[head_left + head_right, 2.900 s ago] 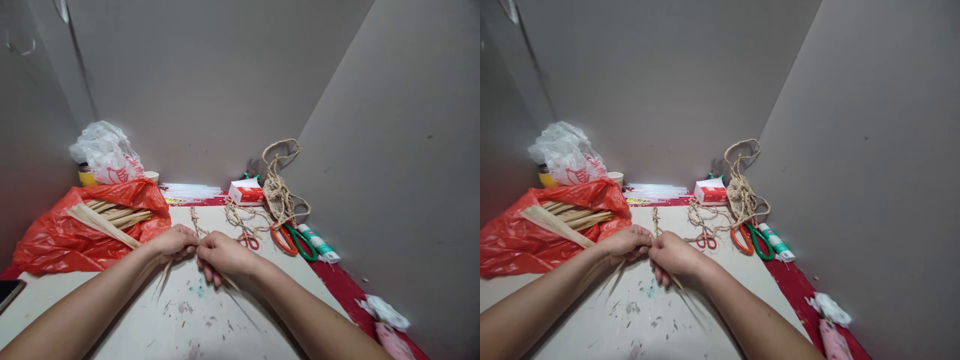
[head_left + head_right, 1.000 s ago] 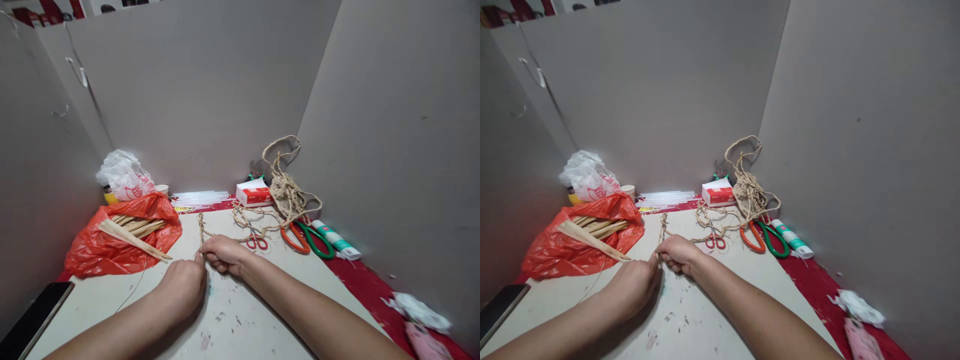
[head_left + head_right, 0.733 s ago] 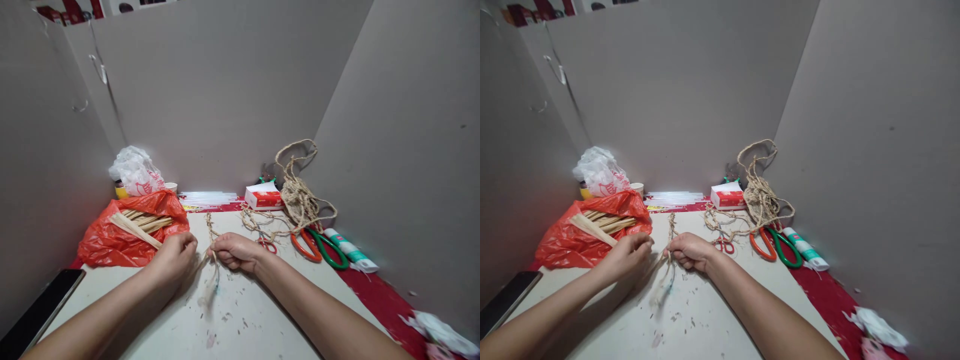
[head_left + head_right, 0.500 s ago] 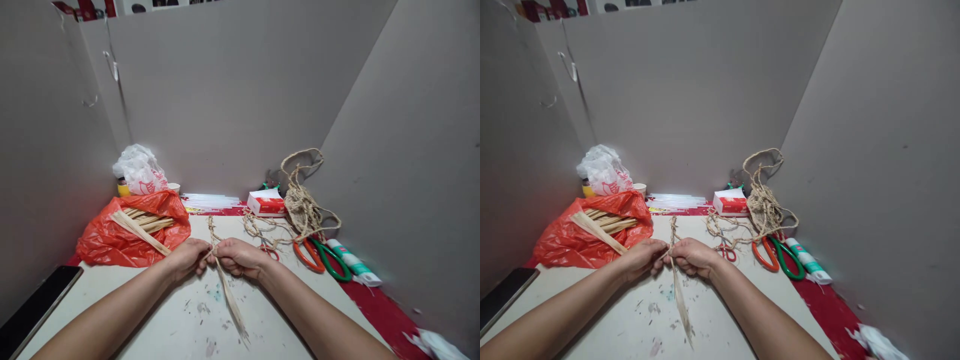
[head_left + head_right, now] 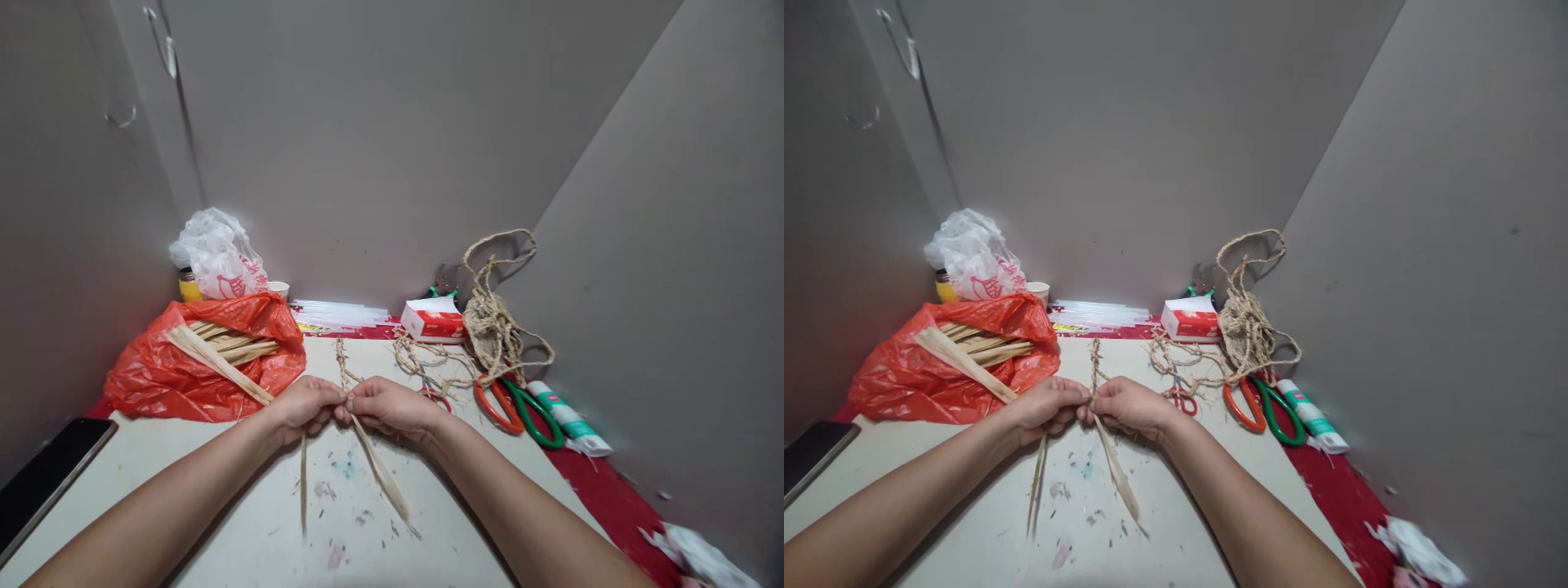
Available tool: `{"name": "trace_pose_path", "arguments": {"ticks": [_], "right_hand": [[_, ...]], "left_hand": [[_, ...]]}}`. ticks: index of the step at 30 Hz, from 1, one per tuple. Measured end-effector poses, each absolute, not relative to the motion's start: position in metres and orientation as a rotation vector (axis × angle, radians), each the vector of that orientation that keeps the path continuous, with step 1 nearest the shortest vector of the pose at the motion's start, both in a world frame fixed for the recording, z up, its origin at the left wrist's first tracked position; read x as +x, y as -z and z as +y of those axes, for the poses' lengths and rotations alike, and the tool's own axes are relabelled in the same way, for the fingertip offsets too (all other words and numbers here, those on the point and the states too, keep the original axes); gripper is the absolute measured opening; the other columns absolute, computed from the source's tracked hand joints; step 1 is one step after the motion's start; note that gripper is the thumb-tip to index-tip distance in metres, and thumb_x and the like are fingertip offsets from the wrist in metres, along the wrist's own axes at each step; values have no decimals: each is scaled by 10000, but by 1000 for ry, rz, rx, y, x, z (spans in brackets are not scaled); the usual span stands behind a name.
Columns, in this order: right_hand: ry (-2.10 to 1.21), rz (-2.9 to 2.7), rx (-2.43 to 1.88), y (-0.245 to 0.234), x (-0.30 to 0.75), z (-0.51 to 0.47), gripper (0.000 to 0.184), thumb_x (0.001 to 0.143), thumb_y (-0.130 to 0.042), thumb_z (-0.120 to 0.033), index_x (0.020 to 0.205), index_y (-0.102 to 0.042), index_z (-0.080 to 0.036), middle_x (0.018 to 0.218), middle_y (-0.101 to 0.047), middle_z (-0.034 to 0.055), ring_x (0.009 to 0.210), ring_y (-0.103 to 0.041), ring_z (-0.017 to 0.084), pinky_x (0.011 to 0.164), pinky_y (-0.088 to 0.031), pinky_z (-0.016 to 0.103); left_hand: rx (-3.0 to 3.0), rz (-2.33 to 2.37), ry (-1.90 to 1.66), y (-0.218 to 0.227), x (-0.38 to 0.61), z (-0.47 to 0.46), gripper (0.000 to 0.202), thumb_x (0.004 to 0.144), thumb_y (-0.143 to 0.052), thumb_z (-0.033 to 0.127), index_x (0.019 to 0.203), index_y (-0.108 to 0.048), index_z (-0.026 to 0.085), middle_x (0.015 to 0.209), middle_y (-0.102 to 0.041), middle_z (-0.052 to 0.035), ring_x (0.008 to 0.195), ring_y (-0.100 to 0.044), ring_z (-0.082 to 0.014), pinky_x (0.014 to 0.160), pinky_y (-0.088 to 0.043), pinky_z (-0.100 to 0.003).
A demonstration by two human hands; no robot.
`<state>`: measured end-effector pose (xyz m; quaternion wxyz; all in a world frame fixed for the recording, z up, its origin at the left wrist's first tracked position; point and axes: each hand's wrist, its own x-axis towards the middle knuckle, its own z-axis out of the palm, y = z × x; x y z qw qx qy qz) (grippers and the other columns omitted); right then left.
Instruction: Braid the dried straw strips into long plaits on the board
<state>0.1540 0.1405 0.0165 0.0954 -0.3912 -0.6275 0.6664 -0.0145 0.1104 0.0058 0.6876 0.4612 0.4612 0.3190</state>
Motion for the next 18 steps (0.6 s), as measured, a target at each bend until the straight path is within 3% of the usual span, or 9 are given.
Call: {"name": "trace_pose_path", "arguments": {"ticks": [7, 12, 18], "right_hand": [[-1700, -2044, -1265, -22, 153, 136, 245, 747, -565, -289, 570, -483, -142, 436, -348, -74, 366, -228, 26, 370, -138, 206], [-1591, -2188, -1248, -27, 165, 146, 233, 784, -504, -282, 663, -613, -115, 461, -387, -49, 404, -276, 51, 399, -198, 205], [-1258, -2234, -1458, -41, 185, 156, 235, 788, -472, -294, 654, -594, -144, 501, -462, -16, 400, -343, 73, 388, -247, 205]], "left_hand": [[983, 1164, -820, 1, -10, 111, 194, 642, -627, 299, 688, -596, 113, 529, -604, 0, 292, -247, -12, 304, -131, -192], [959, 1166, -843, 3, -10, 113, 179, 638, -632, 291, 676, -584, 123, 502, -575, 24, 293, -240, -13, 310, -115, -193], [983, 1222, -869, 4, -7, 109, 160, 643, -643, 275, 649, -592, 123, 452, -532, 43, 281, -257, -24, 327, -124, -205]]}}
